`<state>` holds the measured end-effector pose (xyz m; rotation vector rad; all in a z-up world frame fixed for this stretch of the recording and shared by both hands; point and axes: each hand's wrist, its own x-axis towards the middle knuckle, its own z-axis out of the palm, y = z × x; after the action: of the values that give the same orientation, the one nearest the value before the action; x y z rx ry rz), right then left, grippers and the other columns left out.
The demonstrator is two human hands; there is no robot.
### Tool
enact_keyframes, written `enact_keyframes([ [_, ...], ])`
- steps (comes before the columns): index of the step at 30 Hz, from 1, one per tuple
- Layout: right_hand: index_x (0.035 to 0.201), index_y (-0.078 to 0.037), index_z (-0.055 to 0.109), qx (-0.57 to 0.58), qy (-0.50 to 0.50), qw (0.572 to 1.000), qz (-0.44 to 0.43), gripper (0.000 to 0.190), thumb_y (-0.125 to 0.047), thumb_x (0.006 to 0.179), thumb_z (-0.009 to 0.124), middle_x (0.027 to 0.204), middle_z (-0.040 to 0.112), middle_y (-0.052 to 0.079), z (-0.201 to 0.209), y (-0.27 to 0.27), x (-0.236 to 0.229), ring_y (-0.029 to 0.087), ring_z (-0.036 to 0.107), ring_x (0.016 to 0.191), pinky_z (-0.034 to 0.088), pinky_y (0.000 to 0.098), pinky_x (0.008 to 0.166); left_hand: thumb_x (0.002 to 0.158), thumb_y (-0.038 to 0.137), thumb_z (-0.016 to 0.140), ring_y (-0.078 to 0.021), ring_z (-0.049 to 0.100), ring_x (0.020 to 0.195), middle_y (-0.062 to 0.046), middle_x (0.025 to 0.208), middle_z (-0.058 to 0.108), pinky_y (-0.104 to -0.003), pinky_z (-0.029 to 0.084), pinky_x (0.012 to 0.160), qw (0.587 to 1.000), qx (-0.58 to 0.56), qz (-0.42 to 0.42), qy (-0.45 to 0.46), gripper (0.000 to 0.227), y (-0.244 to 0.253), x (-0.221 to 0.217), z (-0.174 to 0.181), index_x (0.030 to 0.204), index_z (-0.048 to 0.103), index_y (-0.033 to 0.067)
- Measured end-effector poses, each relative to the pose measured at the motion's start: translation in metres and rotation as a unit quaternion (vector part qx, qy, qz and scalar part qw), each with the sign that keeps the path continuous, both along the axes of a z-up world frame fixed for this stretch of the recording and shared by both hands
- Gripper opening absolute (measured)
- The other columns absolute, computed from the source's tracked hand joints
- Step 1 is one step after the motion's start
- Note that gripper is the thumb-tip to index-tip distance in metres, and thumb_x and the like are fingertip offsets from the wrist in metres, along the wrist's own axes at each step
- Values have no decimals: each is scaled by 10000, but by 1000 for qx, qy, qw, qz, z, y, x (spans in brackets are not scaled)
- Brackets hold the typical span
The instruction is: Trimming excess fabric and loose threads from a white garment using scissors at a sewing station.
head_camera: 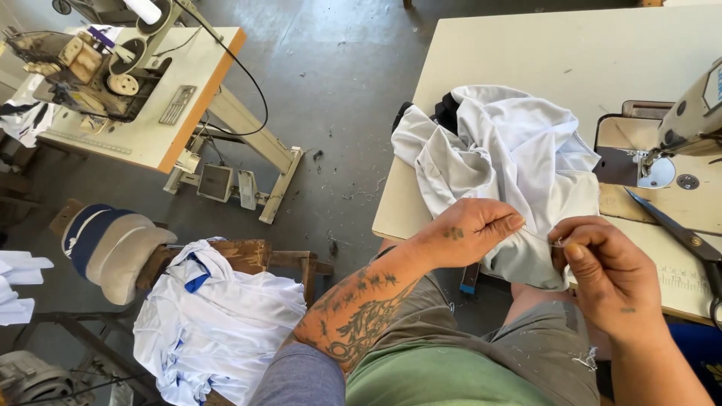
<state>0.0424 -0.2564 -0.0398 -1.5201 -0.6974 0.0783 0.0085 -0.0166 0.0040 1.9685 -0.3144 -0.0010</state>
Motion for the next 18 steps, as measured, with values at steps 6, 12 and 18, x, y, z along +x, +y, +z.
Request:
enact_keyframes([
  [6, 1015, -75, 623, -127, -149, 979, 61, 118, -153, 1053, 544, 1009, 716, 77, 13, 7, -7, 206, 689, 864, 557, 313, 794, 1069, 441, 436, -141, 415, 631, 25, 624, 411, -356, 365, 594, 998, 53, -16, -32, 464, -9, 8, -21, 726, 424, 129],
  [12, 1226, -123, 737, -412, -37, 902, -123, 236, -257, 1045, 665, 1107, 808, 127, -93, -60, 80, 358, 732, 1066, 531, 466, 906, 1107, 367, 418, -152, 455, 594, 18, 657, 402, -323, 434, 585, 994, 90, -27, -53, 428, 10, -5, -13, 736, 368, 159],
  [18, 1198, -85, 698, -247, -84, 964, 43, 307, -258, 944, 692, 1190, 763, 58, 26, -4, 30, 210, 724, 1085, 534, 369, 974, 1098, 379, 428, -214, 588, 662, -27, 738, 583, -392, 445, 622, 979, 126, -129, -99, 410, 5, 0, -4, 838, 570, 94],
])
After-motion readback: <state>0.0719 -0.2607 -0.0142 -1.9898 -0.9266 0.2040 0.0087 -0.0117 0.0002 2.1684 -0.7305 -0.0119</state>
